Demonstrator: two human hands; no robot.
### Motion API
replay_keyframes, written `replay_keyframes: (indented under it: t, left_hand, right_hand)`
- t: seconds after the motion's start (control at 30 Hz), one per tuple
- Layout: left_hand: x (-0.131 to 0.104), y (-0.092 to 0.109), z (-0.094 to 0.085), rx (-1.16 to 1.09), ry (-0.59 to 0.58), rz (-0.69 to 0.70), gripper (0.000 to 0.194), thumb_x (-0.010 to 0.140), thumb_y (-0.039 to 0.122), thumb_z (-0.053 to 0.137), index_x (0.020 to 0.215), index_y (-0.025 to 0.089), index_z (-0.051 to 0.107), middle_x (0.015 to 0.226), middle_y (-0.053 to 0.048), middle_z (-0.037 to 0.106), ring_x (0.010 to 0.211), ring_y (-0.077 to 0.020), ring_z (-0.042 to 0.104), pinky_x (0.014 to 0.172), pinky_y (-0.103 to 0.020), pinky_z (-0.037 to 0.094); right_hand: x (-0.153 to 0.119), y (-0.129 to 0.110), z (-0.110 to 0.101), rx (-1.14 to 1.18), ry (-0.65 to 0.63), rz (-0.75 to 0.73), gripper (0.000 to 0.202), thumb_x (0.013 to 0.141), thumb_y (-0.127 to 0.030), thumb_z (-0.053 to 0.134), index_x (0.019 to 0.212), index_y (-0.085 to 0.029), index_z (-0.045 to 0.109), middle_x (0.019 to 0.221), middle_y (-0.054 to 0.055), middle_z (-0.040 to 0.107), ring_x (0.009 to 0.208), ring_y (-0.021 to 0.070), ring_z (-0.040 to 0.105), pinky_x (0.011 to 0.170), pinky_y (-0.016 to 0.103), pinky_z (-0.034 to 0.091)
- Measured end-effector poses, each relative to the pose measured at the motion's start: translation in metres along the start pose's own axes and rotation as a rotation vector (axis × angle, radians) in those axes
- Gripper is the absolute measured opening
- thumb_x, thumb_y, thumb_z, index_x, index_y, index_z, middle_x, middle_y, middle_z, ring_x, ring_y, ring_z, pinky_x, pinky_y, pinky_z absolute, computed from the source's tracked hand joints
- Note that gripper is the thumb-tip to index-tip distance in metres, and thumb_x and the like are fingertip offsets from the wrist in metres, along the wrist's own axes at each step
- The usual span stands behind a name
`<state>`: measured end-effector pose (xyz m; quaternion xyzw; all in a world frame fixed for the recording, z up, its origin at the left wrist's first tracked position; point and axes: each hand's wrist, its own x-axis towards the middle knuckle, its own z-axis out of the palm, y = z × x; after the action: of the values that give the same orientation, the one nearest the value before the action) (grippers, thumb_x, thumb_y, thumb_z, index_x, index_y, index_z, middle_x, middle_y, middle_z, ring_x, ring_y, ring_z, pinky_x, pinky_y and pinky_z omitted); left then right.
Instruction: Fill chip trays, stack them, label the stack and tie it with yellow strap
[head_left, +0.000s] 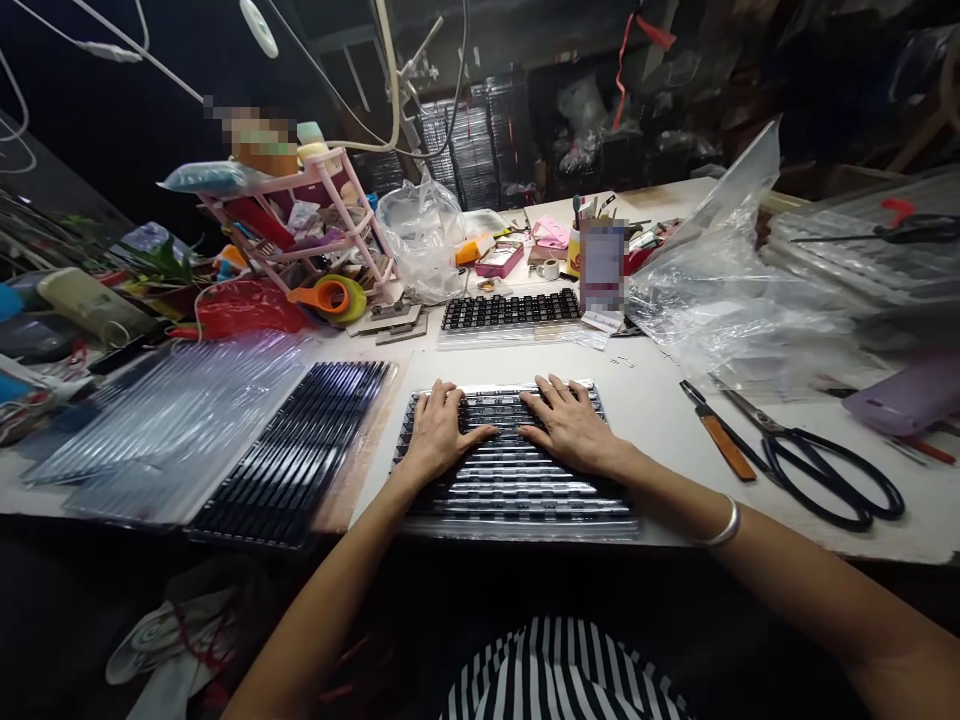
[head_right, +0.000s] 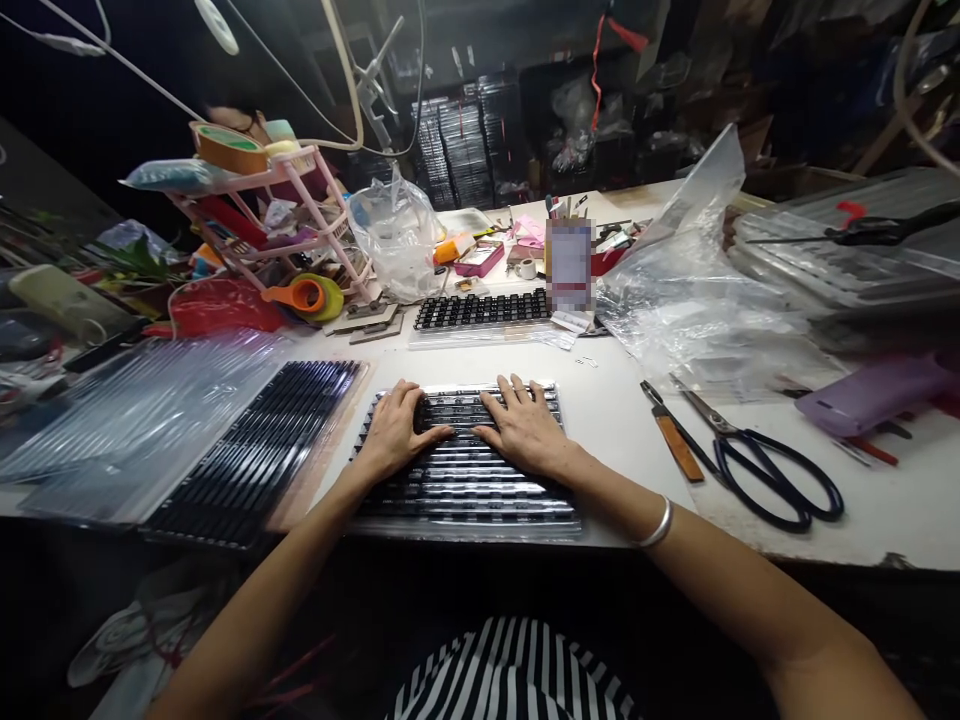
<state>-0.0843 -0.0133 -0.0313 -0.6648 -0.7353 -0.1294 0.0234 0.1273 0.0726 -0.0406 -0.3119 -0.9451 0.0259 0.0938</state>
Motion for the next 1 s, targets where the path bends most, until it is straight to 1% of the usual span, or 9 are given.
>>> replay_keyframes:
  t: [0.13, 0.23, 0.4, 0.47, 0.57, 0.7, 0.8, 0.93, 1.0]
  left_hand:
    - [0.020, 0.002, -0.001, -0.004, 0.021, -0.017, 0.066, 0.066, 0.074, 0.055, 0.094, 0.014, 0.056, 0.109, -0.013, 0.054, 0.103, -0.0301, 0.050, 0.091, -0.045, 0.039]
    - [0.023, 0.005, 0.000, 0.004, 0.042, -0.029, 0.065, 0.064, 0.074, 0.056, 0.091, 0.014, 0.058, 0.108, -0.015, 0.054, 0.105, -0.0331, 0.048, 0.090, -0.049, 0.038]
    - [0.003, 0.005, 0.003, 0.011, -0.020, 0.052, 0.049, 0.085, 0.057, 0.045, 0.114, 0.020, 0.059, 0.130, -0.010, 0.053, 0.123, -0.0281, 0.042, 0.104, -0.048, 0.027]
    - [-0.007, 0.001, 0.004, 0.011, -0.065, 0.081, 0.050, 0.091, 0.051, 0.037, 0.130, 0.022, 0.048, 0.140, -0.008, 0.046, 0.132, -0.0260, 0.034, 0.108, -0.048, 0.023]
    - [-0.019, -0.009, 0.003, 0.020, -0.130, 0.071, 0.062, 0.091, 0.054, 0.030, 0.143, 0.019, 0.030, 0.149, -0.008, 0.031, 0.140, -0.0238, 0.019, 0.112, -0.047, 0.017]
    - [-0.025, -0.030, 0.001, 0.022, -0.167, -0.050, 0.075, 0.089, 0.059, 0.030, 0.144, 0.009, 0.024, 0.151, -0.016, 0.020, 0.140, -0.0264, 0.015, 0.112, -0.048, 0.018]
    - [-0.027, -0.047, -0.002, -0.077, -0.131, -0.119, 0.074, 0.087, 0.056, 0.034, 0.141, 0.006, 0.029, 0.150, -0.019, 0.022, 0.139, -0.0281, 0.016, 0.111, -0.047, 0.022]
    - [-0.039, -0.067, -0.008, -0.251, -0.140, -0.034, 0.063, 0.086, 0.052, 0.034, 0.138, 0.016, 0.039, 0.152, -0.009, 0.023, 0.138, -0.0253, 0.022, 0.112, -0.044, 0.021]
    - [-0.042, -0.073, -0.005, -0.257, -0.033, -0.011, 0.057, 0.085, 0.052, 0.034, 0.134, 0.027, 0.045, 0.151, -0.001, 0.028, 0.137, -0.0272, 0.026, 0.113, -0.046, 0.021]
  right_hand:
    - [-0.001, 0.002, 0.000, 0.039, 0.016, 0.007, 0.063, 0.092, -0.058, 0.024, 0.136, -0.017, 0.042, 0.145, 0.019, 0.034, 0.135, 0.0341, 0.026, 0.106, 0.052, 0.020]
    - [0.000, 0.004, 0.000, 0.059, -0.007, -0.012, 0.064, 0.092, -0.058, 0.022, 0.141, -0.019, 0.036, 0.148, 0.017, 0.030, 0.137, 0.0335, 0.022, 0.107, 0.054, 0.019]
    - [0.006, 0.003, -0.001, 0.071, -0.111, -0.010, 0.068, 0.091, -0.060, 0.019, 0.143, -0.017, 0.031, 0.152, 0.016, 0.018, 0.140, 0.0333, 0.014, 0.108, 0.056, 0.015]
    - [0.006, 0.003, -0.003, 0.079, -0.136, -0.016, 0.070, 0.091, -0.060, 0.018, 0.144, -0.017, 0.030, 0.153, 0.015, 0.015, 0.140, 0.0317, 0.011, 0.109, 0.056, 0.013]
    - [0.001, 0.010, -0.008, 0.093, -0.175, -0.023, 0.073, 0.090, -0.062, 0.017, 0.145, -0.015, 0.024, 0.154, 0.012, 0.011, 0.141, 0.0284, 0.007, 0.111, 0.053, 0.011]
    - [-0.018, 0.031, -0.013, 0.111, -0.200, 0.056, 0.079, 0.088, -0.066, 0.020, 0.146, -0.013, 0.021, 0.154, 0.010, 0.010, 0.141, 0.0282, 0.003, 0.112, 0.052, 0.012]
    - [-0.032, 0.038, -0.010, 0.181, -0.131, 0.148, 0.077, 0.089, -0.061, 0.029, 0.145, -0.009, 0.024, 0.153, 0.016, 0.011, 0.140, 0.0321, 0.007, 0.110, 0.051, 0.019]
    - [-0.063, 0.021, -0.008, 0.253, -0.017, 0.263, 0.060, 0.093, -0.040, 0.037, 0.140, -0.002, 0.033, 0.150, 0.025, 0.014, 0.139, 0.0318, 0.017, 0.108, 0.049, 0.027]
    - [-0.090, 0.006, -0.012, 0.296, 0.023, 0.305, 0.053, 0.093, -0.032, 0.037, 0.139, -0.006, 0.036, 0.150, 0.022, 0.017, 0.139, 0.0284, 0.020, 0.107, 0.047, 0.030]
